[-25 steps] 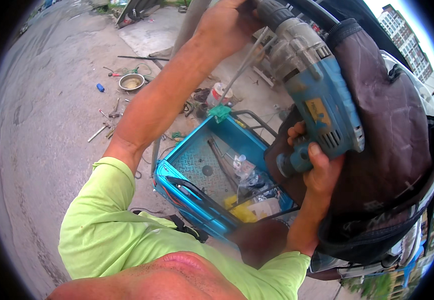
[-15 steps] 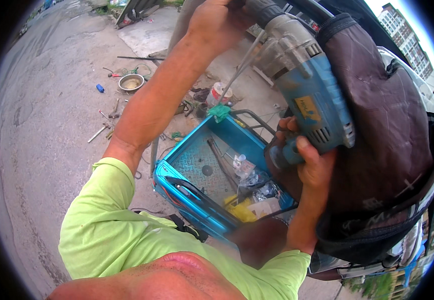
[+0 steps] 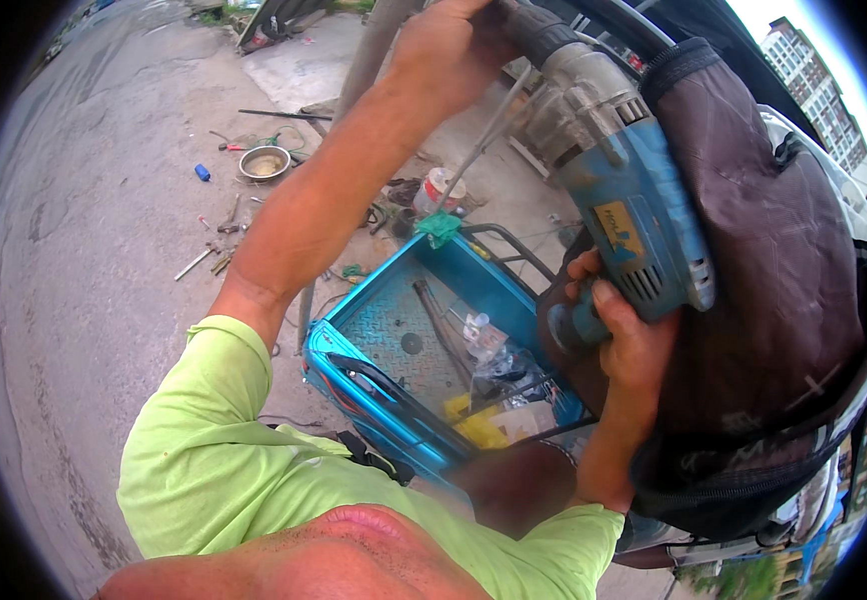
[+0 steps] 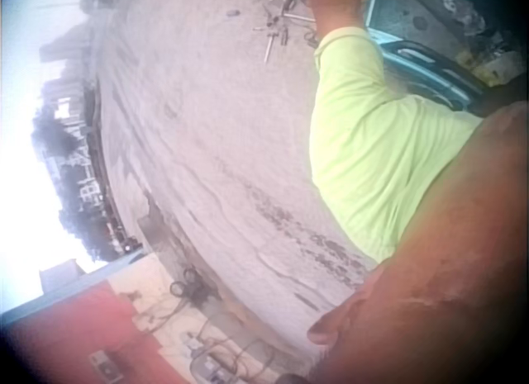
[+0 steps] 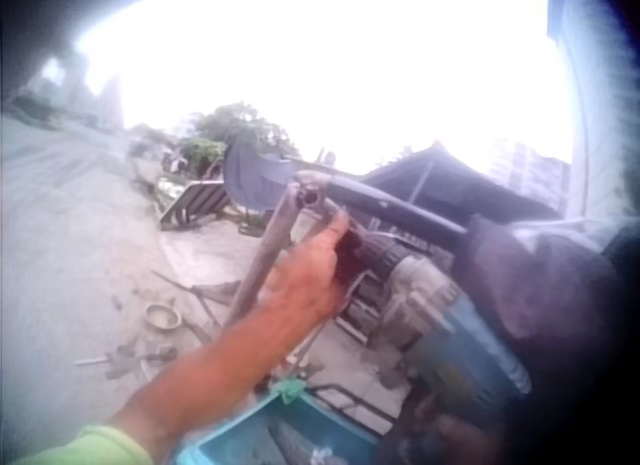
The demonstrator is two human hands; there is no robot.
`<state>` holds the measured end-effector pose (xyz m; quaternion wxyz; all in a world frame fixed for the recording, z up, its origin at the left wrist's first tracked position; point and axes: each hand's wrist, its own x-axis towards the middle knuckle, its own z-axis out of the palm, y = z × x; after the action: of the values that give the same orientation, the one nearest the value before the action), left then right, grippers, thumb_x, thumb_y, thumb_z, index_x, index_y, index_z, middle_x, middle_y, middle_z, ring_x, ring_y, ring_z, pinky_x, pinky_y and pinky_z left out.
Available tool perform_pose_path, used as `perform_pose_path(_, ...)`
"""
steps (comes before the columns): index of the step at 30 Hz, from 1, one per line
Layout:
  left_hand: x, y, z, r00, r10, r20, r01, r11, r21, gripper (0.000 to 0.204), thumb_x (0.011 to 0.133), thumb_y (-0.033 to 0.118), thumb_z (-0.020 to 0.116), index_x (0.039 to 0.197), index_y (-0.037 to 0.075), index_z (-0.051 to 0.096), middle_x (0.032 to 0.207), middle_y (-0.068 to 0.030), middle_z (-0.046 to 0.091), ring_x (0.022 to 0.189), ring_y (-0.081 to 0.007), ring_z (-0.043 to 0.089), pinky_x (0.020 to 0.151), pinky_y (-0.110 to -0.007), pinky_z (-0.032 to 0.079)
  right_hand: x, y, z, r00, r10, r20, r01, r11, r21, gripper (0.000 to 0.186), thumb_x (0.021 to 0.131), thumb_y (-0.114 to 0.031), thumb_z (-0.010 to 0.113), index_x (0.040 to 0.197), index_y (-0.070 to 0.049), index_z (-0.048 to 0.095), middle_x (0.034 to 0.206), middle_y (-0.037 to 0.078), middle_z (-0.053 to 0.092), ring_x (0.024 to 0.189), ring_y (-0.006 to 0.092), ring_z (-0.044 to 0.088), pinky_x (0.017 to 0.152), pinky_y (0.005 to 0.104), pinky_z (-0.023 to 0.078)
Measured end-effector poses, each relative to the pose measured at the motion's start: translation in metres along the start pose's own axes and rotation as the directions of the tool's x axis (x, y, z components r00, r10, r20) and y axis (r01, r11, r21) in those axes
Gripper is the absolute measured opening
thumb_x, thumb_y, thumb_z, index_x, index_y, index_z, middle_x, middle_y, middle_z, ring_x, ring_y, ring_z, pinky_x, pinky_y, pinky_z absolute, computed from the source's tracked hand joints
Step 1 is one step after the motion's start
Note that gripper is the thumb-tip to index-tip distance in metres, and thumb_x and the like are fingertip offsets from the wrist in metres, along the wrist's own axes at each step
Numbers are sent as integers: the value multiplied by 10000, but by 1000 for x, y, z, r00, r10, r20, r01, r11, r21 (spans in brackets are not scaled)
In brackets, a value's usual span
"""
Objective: The person disassembles the chuck of a power drill while sitting on the ground, then stands up and uses another drill to bore a hole into a metal frame attached to a small blue vehicle.
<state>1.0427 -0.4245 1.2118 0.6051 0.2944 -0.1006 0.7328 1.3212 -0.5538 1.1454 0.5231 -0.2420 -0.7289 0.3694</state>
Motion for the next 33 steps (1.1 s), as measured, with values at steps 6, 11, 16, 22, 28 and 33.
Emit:
perform_pose_path(6,0,-3,-1,997,46,67,-46,999,8,192,1038,223,568,1075,45,629,927,-99,680,858,-253,680,810,-421,581,5,5,-5,1000,10,7,-10,1000,-4,553,848,-161,690,1330,52,520,1099,143,621,974,262,647,777,380,553)
perform_pose_path(11,-3,-8,-1,997,43,67,-46,998,36,191,1039,224,562,1072,48,631,936,-90,684,860,-249,678,804,-405,576,10,12,-13,998,2,66,-7,998,61,534,872,-135,667,1345,48,501,1118,138,606,998,255,623,791,374,539)
perform_pose_path(16,1,-12,1,993,117,17,-118,992,50,195,1042,232,559,1073,51,625,943,-76,668,864,-229,667,802,-374,568,15,19,-21,992,-5,130,-10,993,114,527,883,-103,646,1363,39,482,1116,125,600,1025,246,603,813,373,532)
perform_pose_path(22,1,-10,-5,984,152,94,-156,987,43,176,1049,223,547,1062,62,615,928,-62,650,866,-214,660,808,-361,562,16,14,-24,992,15,122,-22,998,60,470,876,-104,653,1304,42,524,1087,115,605,994,243,613,812,375,532)
perform_pose_path(28,1,-9,-7,981,141,135,-147,988,38,183,1054,223,533,1058,59,616,945,-69,656,862,-223,656,812,-372,557,17,14,-25,991,11,131,-14,1000,24,436,866,-108,663,1257,46,548,1072,121,611,978,243,620,800,375,538)
perform_pose_path(33,-3,-12,-5,977,152,151,-154,988,2,193,1057,226,522,1079,56,612,959,-78,662,896,-226,654,852,-382,544,17,13,-22,994,-9,112,5,999,34,426,861,-114,667,1241,44,560,1059,123,615,958,240,630,789,370,542)
